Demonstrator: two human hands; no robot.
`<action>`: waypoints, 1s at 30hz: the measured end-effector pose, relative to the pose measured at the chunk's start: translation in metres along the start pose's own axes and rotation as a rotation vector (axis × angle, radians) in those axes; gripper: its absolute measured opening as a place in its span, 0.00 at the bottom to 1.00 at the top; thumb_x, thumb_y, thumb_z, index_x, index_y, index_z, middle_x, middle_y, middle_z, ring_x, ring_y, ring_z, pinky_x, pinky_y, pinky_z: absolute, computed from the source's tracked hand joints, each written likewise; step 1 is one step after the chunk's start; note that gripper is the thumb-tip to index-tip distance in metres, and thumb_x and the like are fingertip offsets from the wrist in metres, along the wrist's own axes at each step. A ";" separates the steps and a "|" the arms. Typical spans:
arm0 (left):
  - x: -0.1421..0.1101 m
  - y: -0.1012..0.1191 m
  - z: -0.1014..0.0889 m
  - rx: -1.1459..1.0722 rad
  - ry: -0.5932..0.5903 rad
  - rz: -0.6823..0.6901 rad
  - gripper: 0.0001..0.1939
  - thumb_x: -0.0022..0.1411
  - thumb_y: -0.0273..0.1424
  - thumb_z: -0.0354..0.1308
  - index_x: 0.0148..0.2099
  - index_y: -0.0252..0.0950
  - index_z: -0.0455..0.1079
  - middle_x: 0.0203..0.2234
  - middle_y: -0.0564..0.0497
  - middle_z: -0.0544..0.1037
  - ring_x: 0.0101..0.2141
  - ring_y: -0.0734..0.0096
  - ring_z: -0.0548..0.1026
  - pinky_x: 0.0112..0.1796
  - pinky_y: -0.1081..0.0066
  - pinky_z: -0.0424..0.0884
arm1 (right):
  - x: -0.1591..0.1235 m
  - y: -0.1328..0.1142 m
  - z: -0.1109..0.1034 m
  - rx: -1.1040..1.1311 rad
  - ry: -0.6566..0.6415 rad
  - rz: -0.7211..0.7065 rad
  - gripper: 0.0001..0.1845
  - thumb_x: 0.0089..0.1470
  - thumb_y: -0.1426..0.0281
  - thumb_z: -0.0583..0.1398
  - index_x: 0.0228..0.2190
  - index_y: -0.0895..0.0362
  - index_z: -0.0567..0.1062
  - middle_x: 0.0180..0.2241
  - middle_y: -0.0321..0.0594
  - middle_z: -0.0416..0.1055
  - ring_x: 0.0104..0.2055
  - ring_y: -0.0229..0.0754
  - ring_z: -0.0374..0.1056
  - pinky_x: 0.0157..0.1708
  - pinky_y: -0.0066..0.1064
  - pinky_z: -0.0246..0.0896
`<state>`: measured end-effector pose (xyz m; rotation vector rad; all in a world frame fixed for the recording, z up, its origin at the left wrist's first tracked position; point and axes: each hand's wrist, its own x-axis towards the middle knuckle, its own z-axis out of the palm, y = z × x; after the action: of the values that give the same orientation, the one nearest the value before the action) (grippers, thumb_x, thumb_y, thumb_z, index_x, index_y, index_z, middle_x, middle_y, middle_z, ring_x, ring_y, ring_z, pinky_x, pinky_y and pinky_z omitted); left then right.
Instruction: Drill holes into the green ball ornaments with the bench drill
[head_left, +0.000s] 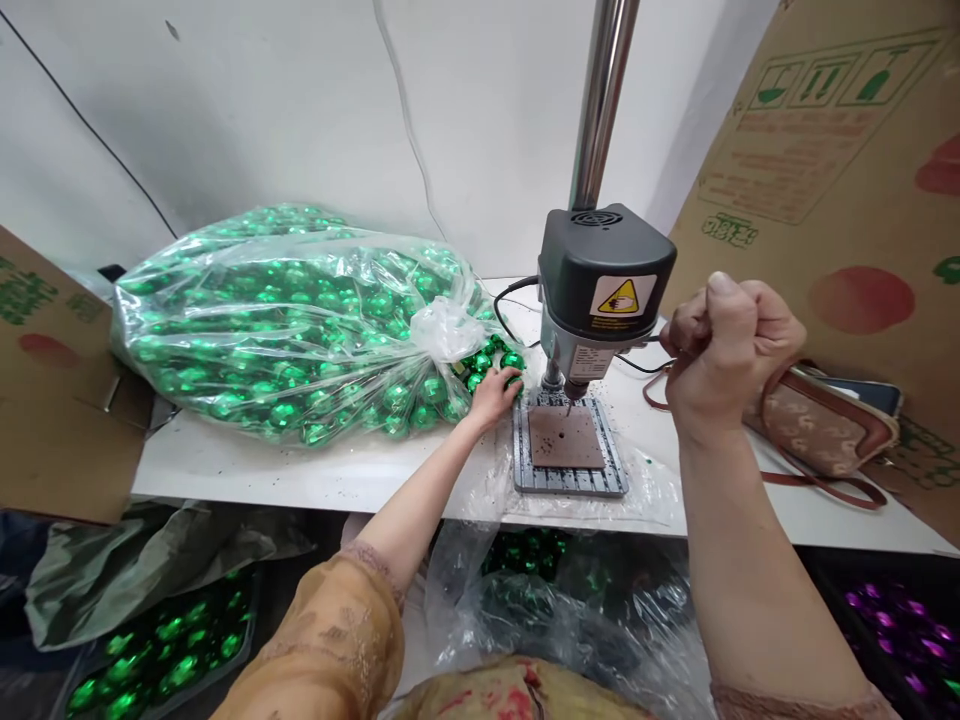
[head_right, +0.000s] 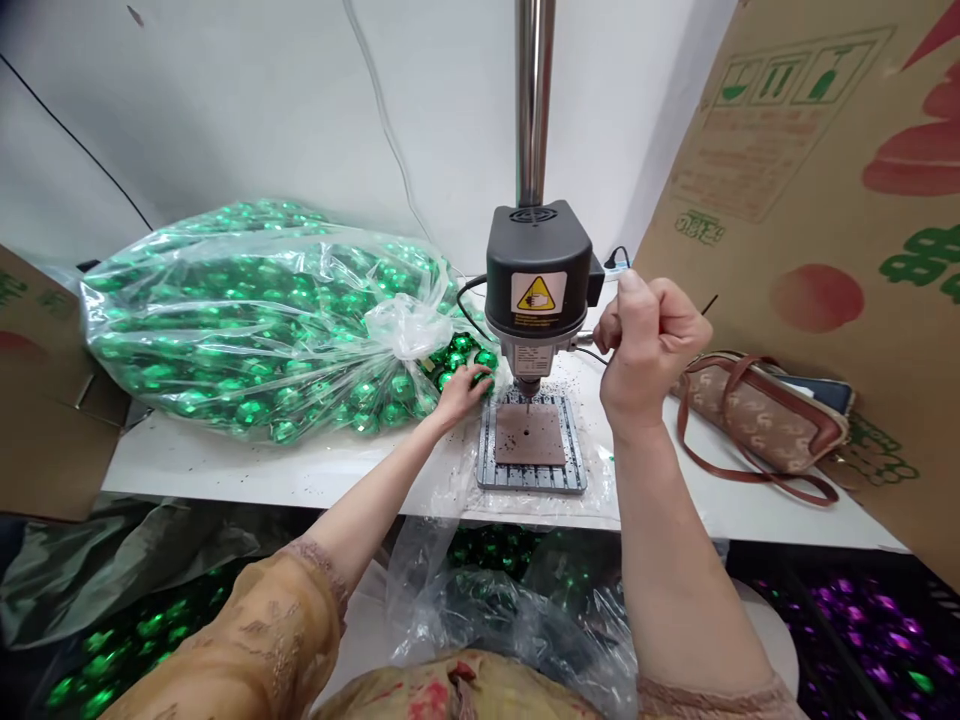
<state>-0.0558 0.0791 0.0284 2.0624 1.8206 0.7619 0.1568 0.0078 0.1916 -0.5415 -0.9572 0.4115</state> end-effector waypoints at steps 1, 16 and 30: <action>-0.004 0.000 -0.002 -0.096 0.023 -0.004 0.16 0.70 0.38 0.56 0.55 0.40 0.75 0.43 0.45 0.77 0.38 0.64 0.79 0.43 0.66 0.72 | 0.000 0.000 0.000 -0.003 0.000 -0.002 0.23 0.51 0.66 0.61 0.15 0.55 0.55 0.11 0.25 0.53 0.13 0.27 0.48 0.13 0.26 0.44; -0.070 0.032 0.006 -1.459 -0.064 -0.311 0.30 0.50 0.39 0.75 0.53 0.35 0.74 0.40 0.48 0.82 0.38 0.70 0.80 0.43 0.69 0.74 | 0.001 0.011 -0.004 0.028 -0.049 -0.128 0.25 0.57 0.66 0.60 0.16 0.55 0.54 0.12 0.24 0.51 0.13 0.24 0.48 0.14 0.22 0.42; -0.062 0.027 0.035 -1.017 -0.147 -0.006 0.34 0.52 0.44 0.73 0.57 0.35 0.70 0.47 0.43 0.81 0.44 0.61 0.80 0.48 0.61 0.77 | 0.004 0.014 -0.004 0.053 -0.048 -0.146 0.24 0.55 0.65 0.62 0.16 0.52 0.55 0.11 0.25 0.51 0.12 0.30 0.47 0.14 0.32 0.38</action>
<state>-0.0176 0.0186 0.0025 1.3683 0.9918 1.1669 0.1608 0.0205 0.1838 -0.4115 -1.0225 0.3189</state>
